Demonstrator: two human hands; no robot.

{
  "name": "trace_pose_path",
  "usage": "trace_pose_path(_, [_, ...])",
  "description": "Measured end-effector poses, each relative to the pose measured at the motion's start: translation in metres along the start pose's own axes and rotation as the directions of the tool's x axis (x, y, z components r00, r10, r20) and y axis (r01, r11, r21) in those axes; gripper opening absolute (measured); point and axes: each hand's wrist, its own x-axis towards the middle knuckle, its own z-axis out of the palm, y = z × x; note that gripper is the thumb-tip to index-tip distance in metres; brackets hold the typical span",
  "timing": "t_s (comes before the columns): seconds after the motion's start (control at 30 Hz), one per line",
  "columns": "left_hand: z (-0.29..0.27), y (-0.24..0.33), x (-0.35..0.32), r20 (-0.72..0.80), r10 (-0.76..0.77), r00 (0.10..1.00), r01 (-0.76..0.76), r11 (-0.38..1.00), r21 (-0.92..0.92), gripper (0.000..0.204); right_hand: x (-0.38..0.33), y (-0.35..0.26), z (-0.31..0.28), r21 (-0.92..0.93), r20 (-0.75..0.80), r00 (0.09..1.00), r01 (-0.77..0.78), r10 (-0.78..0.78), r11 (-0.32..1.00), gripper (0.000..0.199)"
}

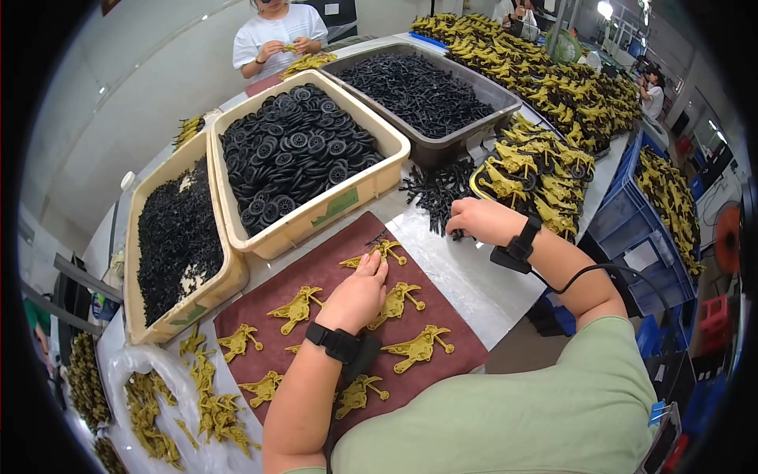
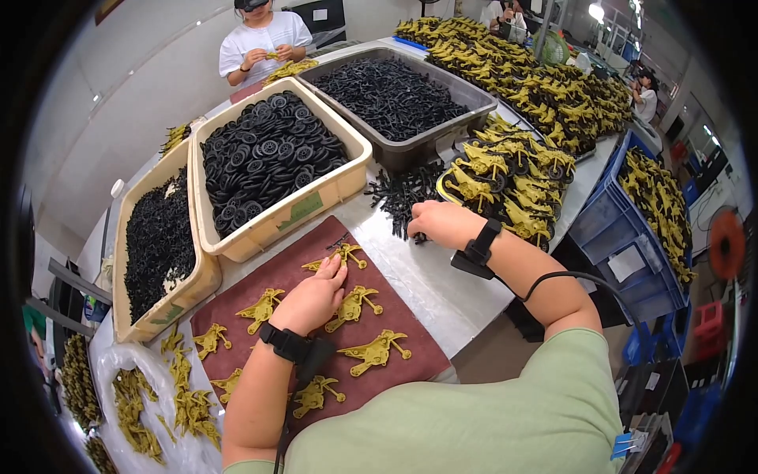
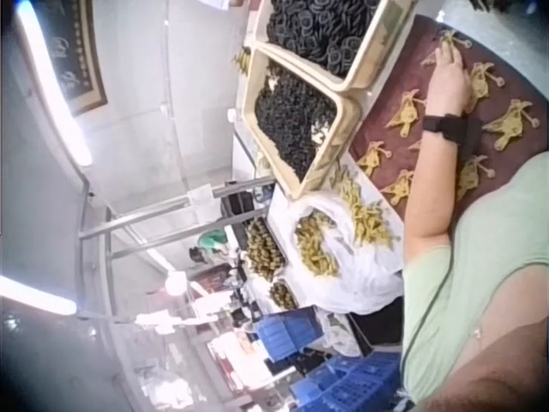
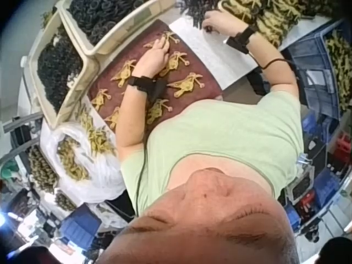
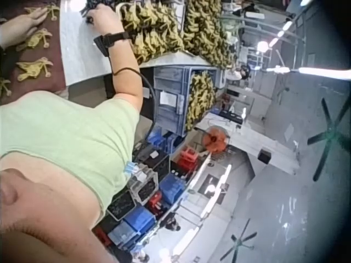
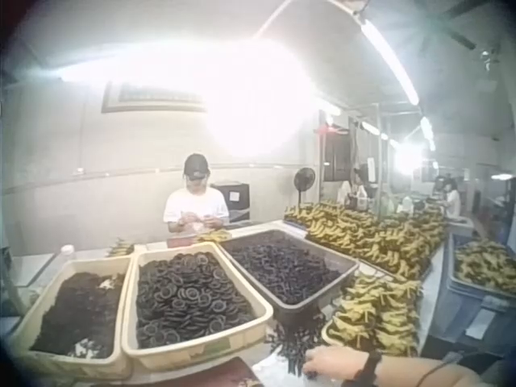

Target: Inspecting and arranging small yellow plastic motorcycle components at a manufacturing workbench.

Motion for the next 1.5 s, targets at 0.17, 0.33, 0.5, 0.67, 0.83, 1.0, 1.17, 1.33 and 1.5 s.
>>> trace_pose_path(0.17, [-0.002, -0.002, -0.003, -0.004, 0.013, 1.000, -0.013, 1.000, -0.017, 0.043, 0.008, 0.005, 0.005, -0.109, -0.018, 0.996, 0.083, -0.086, 0.991, 0.011])
trace_pose_path(0.33, [-0.003, 0.002, -0.020, -0.240, 0.155, 0.958, -0.113, 0.977, 0.181, 0.046, 0.014, 0.001, -0.006, -0.092, -0.109, 0.994, 0.010, -0.020, 0.996, 0.008])
trace_pose_path(0.5, [-0.030, -0.007, -0.081, -0.216, -0.047, 0.975, 0.098, 0.968, 0.232, 0.039, 0.046, -0.032, -0.009, 0.161, -0.265, 0.963, 0.100, -0.054, 0.982, 0.021])
trace_pose_path(0.67, [-0.041, -0.018, -0.120, -0.124, -0.220, 0.968, 0.243, 0.944, 0.223, 0.041, 0.104, -0.089, -0.009, 0.304, -0.117, 0.976, 0.212, -0.185, 0.929, 0.017])
trace_pose_path(0.83, [-0.029, -0.032, -0.119, -0.089, -0.246, 0.965, 0.254, 0.964, 0.083, 0.042, 0.156, -0.135, 0.009, 0.360, -0.102, 0.949, 0.314, -0.297, 0.879, 0.015])
trace_pose_path(1.0, [-0.021, -0.028, -0.118, -0.096, -0.287, 0.953, 0.296, 0.950, 0.098, 0.045, 0.182, -0.162, 0.033, 0.391, 0.015, 0.936, 0.318, -0.352, 0.864, 0.014])
trace_pose_path(1.17, [-0.020, -0.033, -0.118, -0.075, -0.289, 0.954, 0.293, 0.955, 0.050, 0.046, 0.193, -0.175, 0.043, 0.423, 0.043, 0.929, 0.316, -0.367, 0.849, 0.014])
trace_pose_path(1.33, [-0.021, -0.036, -0.121, -0.104, -0.267, 0.958, 0.268, 0.963, -0.004, 0.045, 0.192, -0.188, 0.029, 0.331, 0.159, 0.922, 0.287, -0.353, 0.899, 0.017])
trace_pose_path(1.5, [-0.017, -0.036, -0.119, -0.124, -0.267, 0.956, 0.269, 0.963, -0.002, 0.046, 0.199, -0.190, 0.047, 0.129, 0.119, 0.911, 0.379, -0.394, 0.916, 0.013])
